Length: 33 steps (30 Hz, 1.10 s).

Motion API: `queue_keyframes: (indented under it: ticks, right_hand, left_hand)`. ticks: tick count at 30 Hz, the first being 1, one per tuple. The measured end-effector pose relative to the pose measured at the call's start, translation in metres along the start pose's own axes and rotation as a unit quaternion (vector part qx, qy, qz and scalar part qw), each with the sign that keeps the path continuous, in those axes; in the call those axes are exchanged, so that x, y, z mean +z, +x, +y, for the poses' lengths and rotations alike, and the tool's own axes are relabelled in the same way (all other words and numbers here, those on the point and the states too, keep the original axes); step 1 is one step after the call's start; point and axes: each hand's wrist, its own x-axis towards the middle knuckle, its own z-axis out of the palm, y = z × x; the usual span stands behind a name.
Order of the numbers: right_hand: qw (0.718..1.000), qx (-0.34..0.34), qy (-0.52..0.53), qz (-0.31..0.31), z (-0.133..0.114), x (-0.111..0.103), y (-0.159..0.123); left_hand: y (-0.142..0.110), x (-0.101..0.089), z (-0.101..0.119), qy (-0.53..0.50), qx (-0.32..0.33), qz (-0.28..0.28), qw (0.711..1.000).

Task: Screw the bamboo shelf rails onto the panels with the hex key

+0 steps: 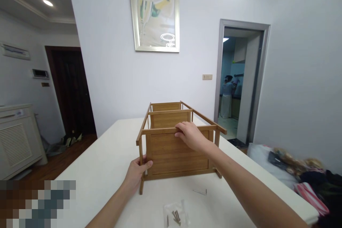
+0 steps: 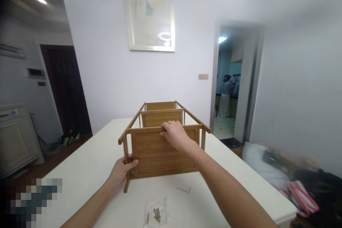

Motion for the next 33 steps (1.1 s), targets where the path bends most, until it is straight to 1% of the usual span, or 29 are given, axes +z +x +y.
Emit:
queue_keyframes:
  ticks: [2, 4, 8, 11, 13, 15, 17, 19, 20, 22, 24, 26, 28, 30, 32, 33]
  right_hand:
    - [1.000, -0.002, 0.009, 0.005, 0.005, -0.005, 0.005]
    - [1.000, -0.004, 0.015, 0.015, 0.008, -0.016, 0.007]
    - [0.998, -0.002, 0.037, 0.056, 0.005, -0.058, 0.013]
    - [0.993, 0.008, 0.048, 0.107, 0.000, -0.090, 0.014]
    - [0.987, 0.017, 0.050, 0.151, -0.003, -0.107, 0.010]
    - [0.982, 0.028, 0.059, 0.177, -0.004, -0.123, 0.002]
    - [0.976, 0.041, 0.067, 0.203, -0.004, -0.138, -0.006]
    - [0.966, 0.055, 0.078, 0.242, -0.002, -0.153, -0.014]
    - [0.959, 0.063, 0.089, 0.260, 0.000, -0.160, -0.017]
    - [0.949, 0.076, 0.129, 0.277, 0.004, -0.170, -0.023]
    - [0.937, 0.096, 0.191, 0.276, 0.009, -0.170, -0.029]
    - [0.912, 0.130, 0.275, 0.274, 0.015, -0.157, -0.037]
    - [0.868, 0.173, 0.368, 0.286, 0.020, -0.133, -0.045]
    - [0.818, 0.223, 0.432, 0.308, 0.022, -0.102, -0.053]
    - [0.770, 0.250, 0.485, 0.330, 0.021, -0.069, -0.061]
    - [0.751, 0.256, 0.504, 0.341, 0.019, -0.053, -0.065]
  left_hand:
    - [0.001, -0.001, -0.002, -0.001, 0.003, -0.006, 1.000]
    - [0.003, -0.002, -0.005, -0.005, 0.009, 0.000, 1.000]
    - [0.005, -0.005, -0.007, -0.011, 0.013, 0.005, 1.000]
    - [0.004, -0.007, -0.004, -0.001, 0.011, -0.021, 1.000]
    - [0.003, -0.008, -0.001, 0.018, 0.016, -0.037, 0.999]
    - [0.003, -0.010, 0.003, 0.040, 0.028, -0.042, 0.998]
    - [0.004, -0.011, 0.007, 0.055, 0.043, -0.034, 0.997]
    - [0.005, -0.012, 0.010, 0.066, 0.051, -0.020, 0.996]
    - [0.005, -0.012, 0.012, 0.072, 0.052, -0.013, 0.996]
    - [0.004, -0.010, 0.014, 0.087, 0.051, -0.010, 0.995]
    - [0.002, -0.007, 0.015, 0.098, 0.053, -0.024, 0.994]
    - [0.000, -0.004, 0.016, 0.099, 0.059, -0.043, 0.992]
    - [-0.002, -0.003, 0.016, 0.097, 0.061, -0.055, 0.992]
    - [-0.001, -0.003, 0.014, 0.101, 0.059, -0.061, 0.991]
    - [0.000, -0.005, 0.012, 0.109, 0.053, -0.062, 0.991]
    - [0.001, -0.006, 0.011, 0.111, 0.049, -0.063, 0.991]
